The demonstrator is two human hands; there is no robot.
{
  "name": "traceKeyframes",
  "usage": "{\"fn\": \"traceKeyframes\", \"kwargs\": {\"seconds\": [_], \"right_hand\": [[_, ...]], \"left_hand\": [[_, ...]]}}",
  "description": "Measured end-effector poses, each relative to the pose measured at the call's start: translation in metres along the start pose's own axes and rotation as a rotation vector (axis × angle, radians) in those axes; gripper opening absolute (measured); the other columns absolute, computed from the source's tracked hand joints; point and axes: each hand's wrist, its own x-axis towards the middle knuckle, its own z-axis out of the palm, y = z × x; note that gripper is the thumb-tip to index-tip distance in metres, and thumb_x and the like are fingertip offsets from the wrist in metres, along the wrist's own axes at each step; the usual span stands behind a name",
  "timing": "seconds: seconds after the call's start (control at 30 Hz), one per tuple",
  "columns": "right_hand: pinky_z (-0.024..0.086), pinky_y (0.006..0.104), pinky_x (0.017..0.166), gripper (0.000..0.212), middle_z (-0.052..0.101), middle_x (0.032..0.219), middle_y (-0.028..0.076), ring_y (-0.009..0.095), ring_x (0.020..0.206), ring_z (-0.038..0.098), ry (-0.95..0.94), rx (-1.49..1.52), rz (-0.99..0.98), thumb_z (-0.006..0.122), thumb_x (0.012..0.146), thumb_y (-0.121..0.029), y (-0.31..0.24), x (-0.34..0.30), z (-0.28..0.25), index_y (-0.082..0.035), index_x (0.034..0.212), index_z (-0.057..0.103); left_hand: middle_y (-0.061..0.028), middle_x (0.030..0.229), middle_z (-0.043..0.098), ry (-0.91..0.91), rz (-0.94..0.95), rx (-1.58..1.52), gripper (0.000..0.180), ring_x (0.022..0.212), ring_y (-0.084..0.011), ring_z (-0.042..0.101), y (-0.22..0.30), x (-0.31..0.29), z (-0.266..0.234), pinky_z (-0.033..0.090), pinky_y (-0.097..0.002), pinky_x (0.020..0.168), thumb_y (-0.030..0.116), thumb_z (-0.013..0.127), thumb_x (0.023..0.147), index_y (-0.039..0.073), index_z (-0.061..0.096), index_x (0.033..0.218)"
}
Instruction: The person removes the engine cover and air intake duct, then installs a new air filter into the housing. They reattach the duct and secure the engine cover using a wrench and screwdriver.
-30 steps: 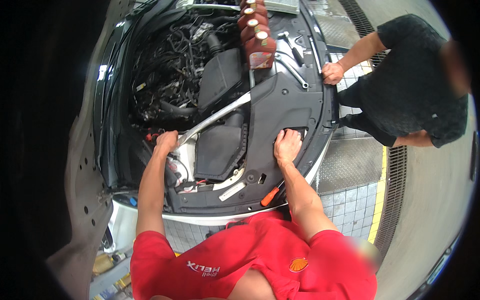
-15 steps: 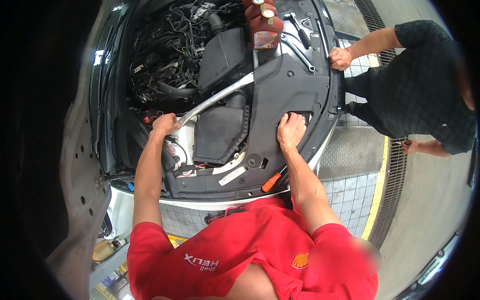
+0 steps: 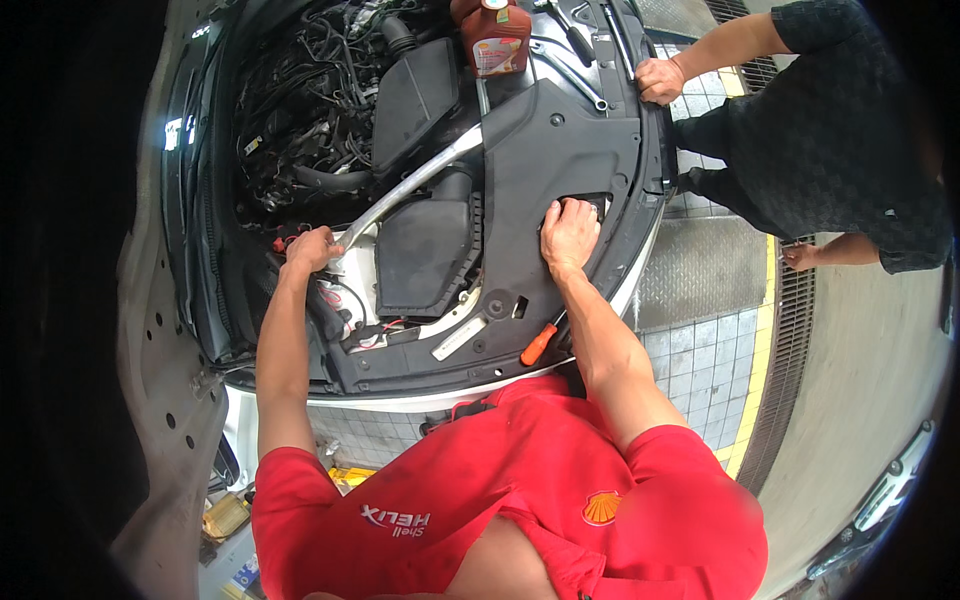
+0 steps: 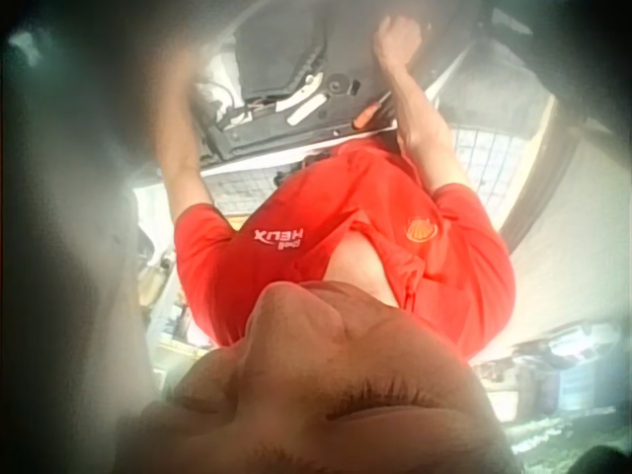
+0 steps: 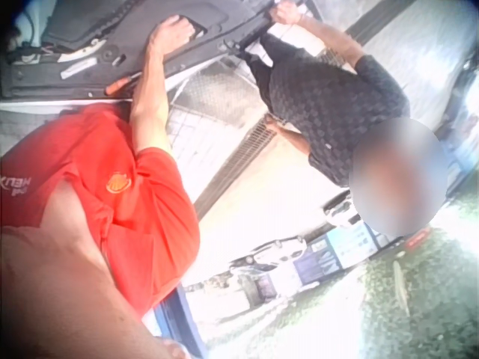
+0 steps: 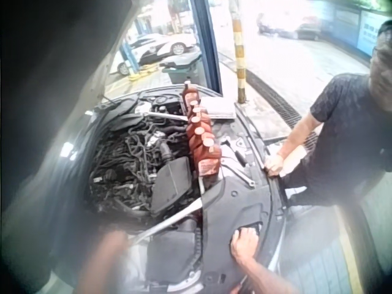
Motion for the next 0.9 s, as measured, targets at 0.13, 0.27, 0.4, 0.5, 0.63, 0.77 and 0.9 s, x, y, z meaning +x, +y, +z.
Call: {"fn": "traceKeyframes", "kwargs": {"seconds": [0.13,0.27,0.4,0.5,0.63,0.77,0.9], "right_hand": [[0.050,0.0536,0.093,0.022,0.067,0.109,0.013,0.036,0.106,0.065,0.011,0.021,-0.003,0.069,0.106,-0.032,-0.001,0.000,-0.002,-0.009,0.107,0.069],[0.050,0.0528,0.094,0.023,0.068,0.111,0.014,0.037,0.109,0.064,0.007,0.017,-0.017,0.067,0.107,-0.030,-0.001,-0.001,-0.003,-0.007,0.112,0.071],[0.050,0.0531,0.094,0.023,0.067,0.110,0.013,0.036,0.108,0.064,0.023,0.019,-0.018,0.068,0.106,-0.031,-0.001,-0.001,-0.003,-0.009,0.109,0.070],[0.050,0.0535,0.094,0.023,0.067,0.110,0.012,0.036,0.108,0.064,0.035,0.021,-0.020,0.069,0.105,-0.032,-0.002,0.000,-0.002,-0.009,0.108,0.069],[0.050,0.0534,0.093,0.022,0.066,0.109,0.012,0.036,0.107,0.064,0.013,0.028,0.004,0.070,0.104,-0.031,-0.002,0.001,-0.003,-0.009,0.107,0.069],[0.050,0.0519,0.091,0.019,0.065,0.106,0.012,0.035,0.103,0.064,0.025,0.018,-0.012,0.071,0.104,-0.029,-0.002,0.001,-0.003,-0.010,0.106,0.068],[0.049,0.0505,0.090,0.019,0.065,0.106,0.012,0.035,0.102,0.064,0.034,0.031,-0.011,0.070,0.104,-0.028,-0.001,0.000,-0.003,-0.010,0.106,0.068]], "left_hand": [[-0.0181,0.140,0.077,-0.025,-0.101,-0.031,0.064,0.136,-0.0369,0.070,0.003,0.005,0.001,0.055,-0.0513,0.110,0.061,0.059,0.111,0.006,0.080,0.135],[-0.0166,0.139,0.077,-0.024,-0.031,0.011,0.053,0.134,-0.0362,0.070,0.006,0.002,0.006,0.055,-0.0505,0.108,0.054,0.064,0.110,0.010,0.080,0.134],[-0.0144,0.130,0.080,0.056,0.025,-0.043,0.040,0.129,-0.0353,0.072,-0.003,-0.004,0.008,0.056,-0.0503,0.105,0.044,0.075,0.104,0.012,0.079,0.128],[-0.0167,0.134,0.079,0.035,0.004,-0.064,0.048,0.131,-0.0364,0.071,-0.009,0.001,0.013,0.055,-0.0499,0.107,0.051,0.069,0.108,0.011,0.080,0.131],[-0.0199,0.140,0.076,0.019,-0.093,-0.045,0.065,0.133,-0.0398,0.071,-0.008,0.013,0.025,0.055,-0.0522,0.110,0.065,0.047,0.113,0.014,0.080,0.137],[-0.0177,0.131,0.079,0.080,-0.018,-0.039,0.049,0.125,-0.0392,0.073,-0.008,0.009,0.027,0.056,-0.0526,0.105,0.054,0.061,0.111,0.012,0.080,0.129],[-0.0151,0.122,0.081,0.085,0.030,-0.057,0.041,0.118,-0.0372,0.075,-0.011,0.000,0.017,0.057,-0.0511,0.100,0.050,0.072,0.106,0.011,0.079,0.120]]}}
